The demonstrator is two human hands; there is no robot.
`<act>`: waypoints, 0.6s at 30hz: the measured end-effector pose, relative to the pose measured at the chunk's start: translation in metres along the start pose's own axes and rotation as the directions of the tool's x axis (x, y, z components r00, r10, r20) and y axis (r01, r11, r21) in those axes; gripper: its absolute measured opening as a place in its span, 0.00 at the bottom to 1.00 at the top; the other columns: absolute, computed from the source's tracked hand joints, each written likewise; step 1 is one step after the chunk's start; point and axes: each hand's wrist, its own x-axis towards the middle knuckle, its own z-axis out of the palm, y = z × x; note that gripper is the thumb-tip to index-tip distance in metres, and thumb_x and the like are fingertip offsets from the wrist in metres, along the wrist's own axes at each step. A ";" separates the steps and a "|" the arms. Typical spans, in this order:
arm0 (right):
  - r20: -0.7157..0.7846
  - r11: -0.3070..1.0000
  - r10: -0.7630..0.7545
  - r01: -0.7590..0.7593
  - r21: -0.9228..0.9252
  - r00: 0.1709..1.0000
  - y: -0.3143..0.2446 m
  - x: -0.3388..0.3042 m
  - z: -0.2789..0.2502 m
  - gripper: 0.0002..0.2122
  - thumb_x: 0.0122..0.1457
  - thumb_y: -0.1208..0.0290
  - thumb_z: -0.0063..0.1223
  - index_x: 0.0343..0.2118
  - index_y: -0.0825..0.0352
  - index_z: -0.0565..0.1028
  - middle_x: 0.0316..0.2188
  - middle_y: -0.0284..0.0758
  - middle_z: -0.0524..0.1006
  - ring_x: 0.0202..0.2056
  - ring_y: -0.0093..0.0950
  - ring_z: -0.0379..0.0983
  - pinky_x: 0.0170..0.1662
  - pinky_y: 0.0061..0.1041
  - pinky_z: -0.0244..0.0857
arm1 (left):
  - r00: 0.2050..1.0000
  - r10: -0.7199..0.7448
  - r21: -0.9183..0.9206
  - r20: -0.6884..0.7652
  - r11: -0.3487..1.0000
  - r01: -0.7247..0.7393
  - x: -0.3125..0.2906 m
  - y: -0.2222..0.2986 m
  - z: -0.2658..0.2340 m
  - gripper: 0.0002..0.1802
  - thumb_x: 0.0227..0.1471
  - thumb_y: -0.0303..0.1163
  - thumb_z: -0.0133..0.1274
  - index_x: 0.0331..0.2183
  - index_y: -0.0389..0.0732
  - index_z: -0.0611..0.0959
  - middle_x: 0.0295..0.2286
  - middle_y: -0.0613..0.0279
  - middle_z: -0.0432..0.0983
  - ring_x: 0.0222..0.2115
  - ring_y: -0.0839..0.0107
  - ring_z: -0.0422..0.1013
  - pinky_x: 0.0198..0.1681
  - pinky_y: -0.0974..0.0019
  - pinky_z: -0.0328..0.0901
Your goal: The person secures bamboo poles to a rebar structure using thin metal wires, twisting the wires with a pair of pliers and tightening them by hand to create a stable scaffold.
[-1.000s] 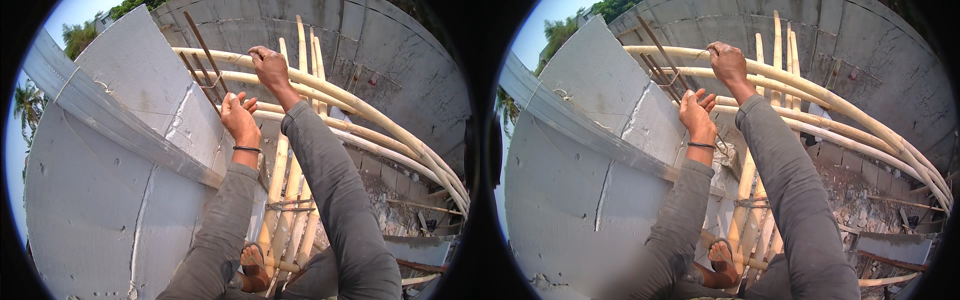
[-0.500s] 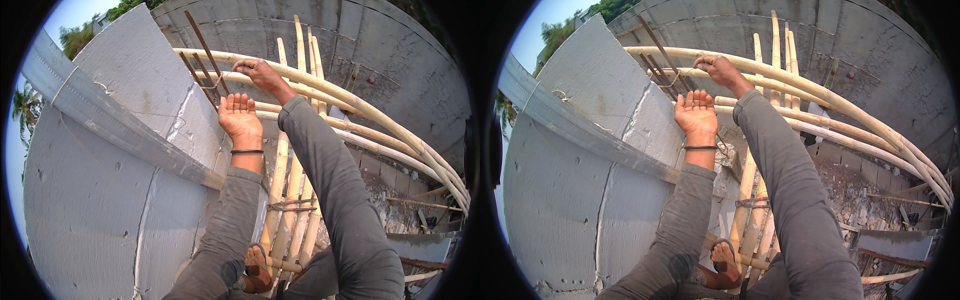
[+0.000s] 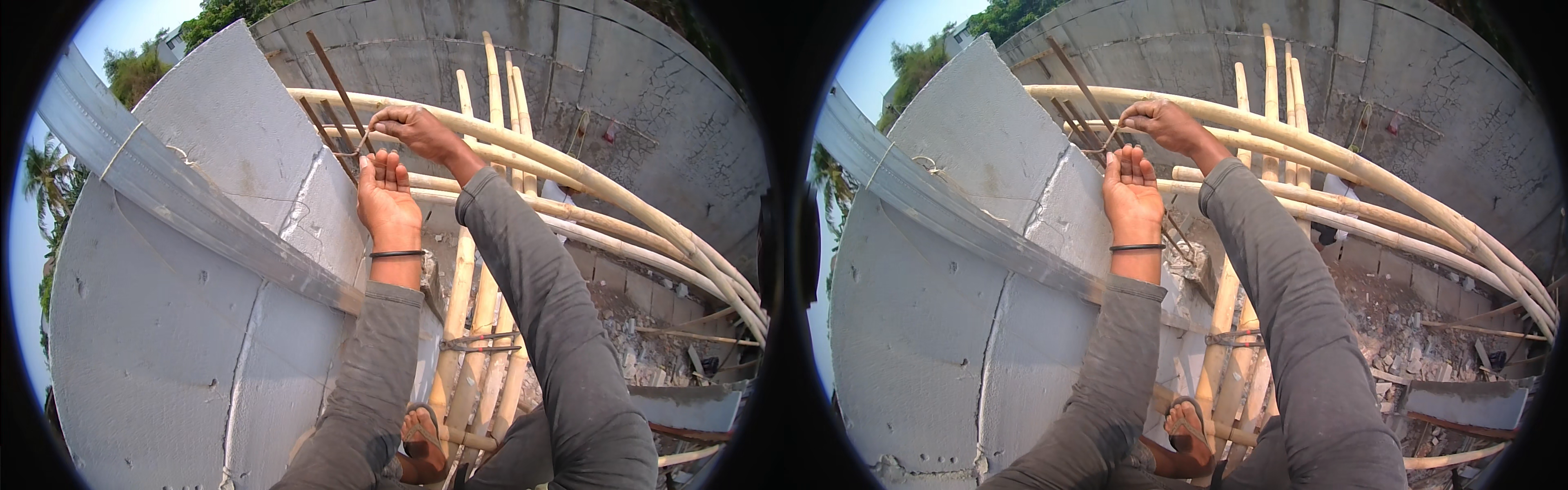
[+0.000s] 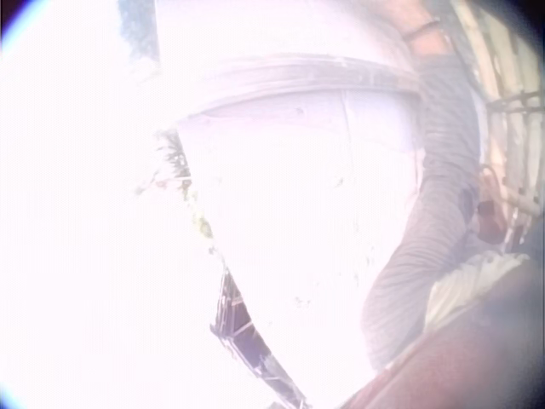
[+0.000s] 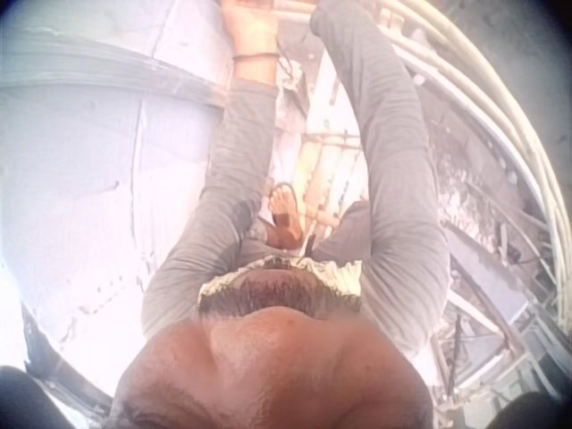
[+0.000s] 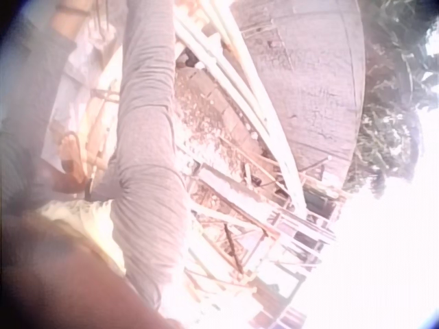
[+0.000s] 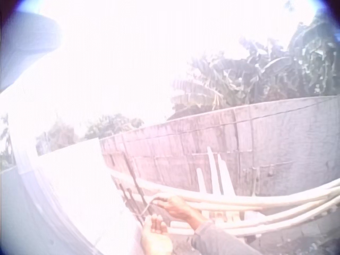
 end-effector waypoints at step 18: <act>-0.056 0.986 0.147 -0.142 0.087 0.988 -0.022 -0.006 0.001 0.10 0.59 0.69 0.56 0.38 0.70 0.79 0.35 0.34 0.79 0.37 0.22 0.73 0.42 0.25 0.68 | 0.975 -0.207 0.230 0.075 0.955 0.185 -0.002 0.020 0.032 0.07 0.61 0.30 0.44 0.37 0.40 0.76 0.31 0.64 0.79 0.33 0.71 0.78 0.28 0.71 0.67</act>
